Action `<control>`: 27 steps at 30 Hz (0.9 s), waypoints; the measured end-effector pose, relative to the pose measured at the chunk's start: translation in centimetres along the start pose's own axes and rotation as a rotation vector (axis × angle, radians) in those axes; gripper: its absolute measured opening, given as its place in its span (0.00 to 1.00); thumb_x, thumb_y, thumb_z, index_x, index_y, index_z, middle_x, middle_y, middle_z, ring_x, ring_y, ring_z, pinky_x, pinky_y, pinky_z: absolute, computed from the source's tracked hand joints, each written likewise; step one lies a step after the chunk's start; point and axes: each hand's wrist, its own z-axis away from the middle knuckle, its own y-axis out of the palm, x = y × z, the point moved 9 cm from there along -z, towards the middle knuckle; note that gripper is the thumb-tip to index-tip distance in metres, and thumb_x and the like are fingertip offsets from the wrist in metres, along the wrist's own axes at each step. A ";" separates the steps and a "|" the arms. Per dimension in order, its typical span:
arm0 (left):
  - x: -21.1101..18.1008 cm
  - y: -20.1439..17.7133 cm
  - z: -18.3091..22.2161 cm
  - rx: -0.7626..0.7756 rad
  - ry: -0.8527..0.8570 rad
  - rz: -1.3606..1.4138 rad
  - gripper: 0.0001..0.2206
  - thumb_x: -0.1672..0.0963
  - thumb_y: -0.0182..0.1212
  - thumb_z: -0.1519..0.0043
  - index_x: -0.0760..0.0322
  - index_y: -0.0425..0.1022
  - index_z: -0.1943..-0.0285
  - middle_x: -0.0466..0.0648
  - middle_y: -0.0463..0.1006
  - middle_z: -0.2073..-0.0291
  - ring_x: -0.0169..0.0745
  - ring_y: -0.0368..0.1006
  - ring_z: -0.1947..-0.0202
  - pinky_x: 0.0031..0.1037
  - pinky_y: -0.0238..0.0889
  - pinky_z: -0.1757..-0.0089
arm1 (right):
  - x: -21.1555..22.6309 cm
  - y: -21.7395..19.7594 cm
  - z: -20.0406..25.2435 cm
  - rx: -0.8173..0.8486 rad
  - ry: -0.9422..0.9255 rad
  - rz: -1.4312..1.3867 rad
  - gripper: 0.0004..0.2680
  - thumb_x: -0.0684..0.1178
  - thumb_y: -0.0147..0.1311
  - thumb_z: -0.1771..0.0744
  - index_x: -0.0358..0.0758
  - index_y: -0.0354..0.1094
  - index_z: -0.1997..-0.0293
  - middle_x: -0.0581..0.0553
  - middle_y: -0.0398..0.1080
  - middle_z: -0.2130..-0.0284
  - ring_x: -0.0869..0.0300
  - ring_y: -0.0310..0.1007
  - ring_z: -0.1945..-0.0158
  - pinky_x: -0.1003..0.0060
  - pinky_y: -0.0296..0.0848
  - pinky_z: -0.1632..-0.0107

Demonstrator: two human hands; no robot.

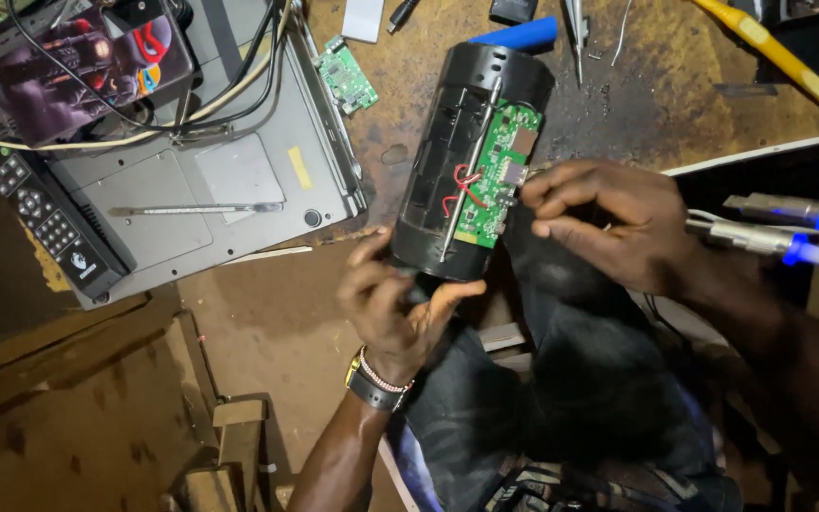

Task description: Repairing a portable speaker by removing debris and repositioning the internal circuit board and battery.

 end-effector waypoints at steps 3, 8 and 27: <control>-1.8 0.4 -1.3 0.083 0.075 -0.072 0.17 0.53 0.66 0.55 0.71 0.63 0.72 0.52 0.60 0.73 0.59 0.63 0.59 0.49 0.65 0.56 | 0.3 0.0 0.0 -0.023 -0.051 0.025 0.03 0.37 0.53 0.40 0.29 0.64 0.70 0.34 0.68 0.66 0.51 0.71 0.62 0.62 0.71 0.57; -2.1 2.3 -1.1 0.280 0.084 -0.032 0.12 0.58 0.58 0.45 0.73 0.66 0.58 0.59 0.65 0.62 0.68 0.55 0.48 0.51 0.55 0.48 | -0.4 -0.3 -0.3 -0.018 0.034 -0.029 0.03 0.35 0.50 0.38 0.25 0.62 0.67 0.29 0.65 0.58 0.47 0.68 0.52 0.63 0.70 0.50; -2.9 1.1 -1.1 0.305 0.165 -0.147 0.13 0.57 0.51 0.39 0.66 0.63 0.47 0.57 0.66 0.54 0.60 0.63 0.47 0.45 0.63 0.52 | -5.7 -1.1 4.6 -0.288 0.202 0.143 0.05 0.35 0.56 0.30 0.30 0.60 0.58 0.38 0.63 0.56 0.58 0.63 0.54 0.71 0.60 0.49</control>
